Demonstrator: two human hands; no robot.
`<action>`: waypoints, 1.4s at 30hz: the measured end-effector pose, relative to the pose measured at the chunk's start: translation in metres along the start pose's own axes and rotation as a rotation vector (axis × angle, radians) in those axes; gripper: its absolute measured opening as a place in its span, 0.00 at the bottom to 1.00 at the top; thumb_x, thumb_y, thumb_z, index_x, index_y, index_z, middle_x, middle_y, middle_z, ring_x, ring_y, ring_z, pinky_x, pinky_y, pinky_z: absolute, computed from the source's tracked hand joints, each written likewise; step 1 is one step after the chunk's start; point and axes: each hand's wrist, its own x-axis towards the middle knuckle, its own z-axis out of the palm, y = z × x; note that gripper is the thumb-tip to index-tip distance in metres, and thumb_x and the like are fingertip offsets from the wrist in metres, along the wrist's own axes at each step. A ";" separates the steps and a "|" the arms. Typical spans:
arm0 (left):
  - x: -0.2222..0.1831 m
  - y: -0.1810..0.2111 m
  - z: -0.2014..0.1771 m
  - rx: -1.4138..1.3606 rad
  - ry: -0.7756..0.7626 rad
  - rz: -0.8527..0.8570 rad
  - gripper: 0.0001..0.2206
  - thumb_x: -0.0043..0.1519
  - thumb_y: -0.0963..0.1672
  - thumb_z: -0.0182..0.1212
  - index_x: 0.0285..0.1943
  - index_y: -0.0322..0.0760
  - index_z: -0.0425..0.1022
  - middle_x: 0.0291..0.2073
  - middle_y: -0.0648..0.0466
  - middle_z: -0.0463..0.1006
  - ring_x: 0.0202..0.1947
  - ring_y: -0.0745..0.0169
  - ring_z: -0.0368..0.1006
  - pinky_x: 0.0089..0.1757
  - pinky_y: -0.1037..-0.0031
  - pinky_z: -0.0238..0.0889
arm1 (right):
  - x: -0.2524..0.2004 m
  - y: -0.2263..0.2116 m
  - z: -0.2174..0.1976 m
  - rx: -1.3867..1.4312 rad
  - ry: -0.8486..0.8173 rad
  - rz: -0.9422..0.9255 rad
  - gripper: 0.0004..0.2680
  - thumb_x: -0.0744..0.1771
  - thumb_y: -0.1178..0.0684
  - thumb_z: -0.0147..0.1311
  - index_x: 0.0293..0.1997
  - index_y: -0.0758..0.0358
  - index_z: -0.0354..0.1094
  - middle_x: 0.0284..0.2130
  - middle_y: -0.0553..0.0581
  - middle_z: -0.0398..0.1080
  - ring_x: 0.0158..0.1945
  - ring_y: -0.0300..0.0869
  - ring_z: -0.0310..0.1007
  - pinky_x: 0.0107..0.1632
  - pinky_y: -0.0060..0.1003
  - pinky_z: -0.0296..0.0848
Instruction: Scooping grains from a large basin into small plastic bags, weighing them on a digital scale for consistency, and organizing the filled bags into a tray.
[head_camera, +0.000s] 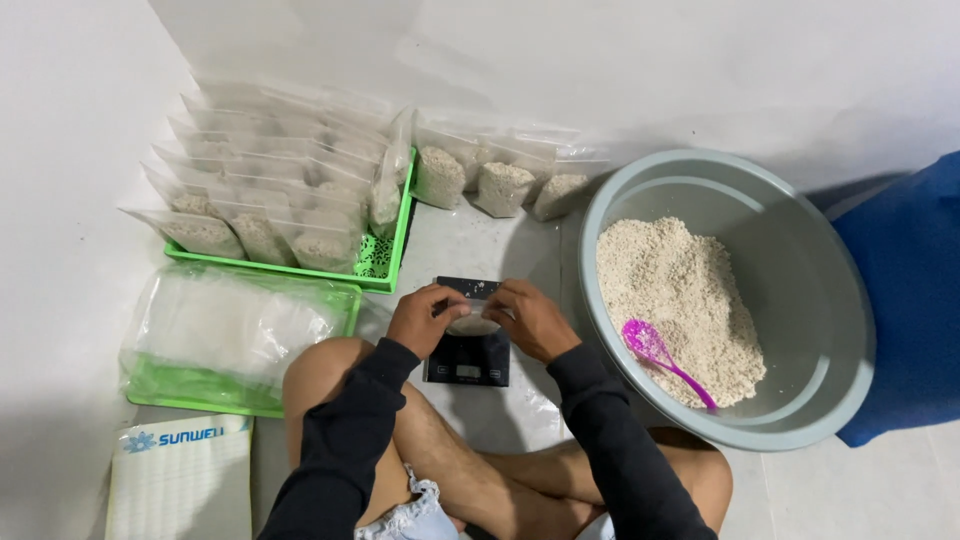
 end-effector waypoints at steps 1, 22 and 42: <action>0.000 -0.003 0.002 -0.001 -0.003 0.000 0.05 0.63 0.45 0.63 0.43 0.42 0.80 0.31 0.51 0.78 0.37 0.53 0.76 0.40 0.65 0.69 | 0.000 0.003 0.003 0.000 0.000 0.003 0.04 0.67 0.54 0.55 0.39 0.62 0.72 0.35 0.56 0.72 0.43 0.49 0.74 0.45 0.41 0.75; 0.001 -0.022 0.014 0.049 0.055 0.095 0.02 0.57 0.41 0.67 0.36 0.38 0.80 0.24 0.52 0.67 0.31 0.57 0.65 0.35 0.68 0.64 | 0.013 0.007 0.015 -0.175 -0.086 -0.100 0.04 0.66 0.54 0.52 0.32 0.58 0.68 0.28 0.52 0.67 0.37 0.48 0.70 0.42 0.40 0.66; 0.003 -0.028 0.020 0.097 0.109 0.157 0.02 0.59 0.44 0.67 0.36 0.43 0.79 0.25 0.57 0.66 0.33 0.59 0.65 0.45 0.67 0.58 | 0.006 0.026 0.022 -0.217 0.006 -0.092 0.03 0.66 0.52 0.55 0.34 0.56 0.70 0.30 0.50 0.69 0.39 0.44 0.70 0.44 0.37 0.66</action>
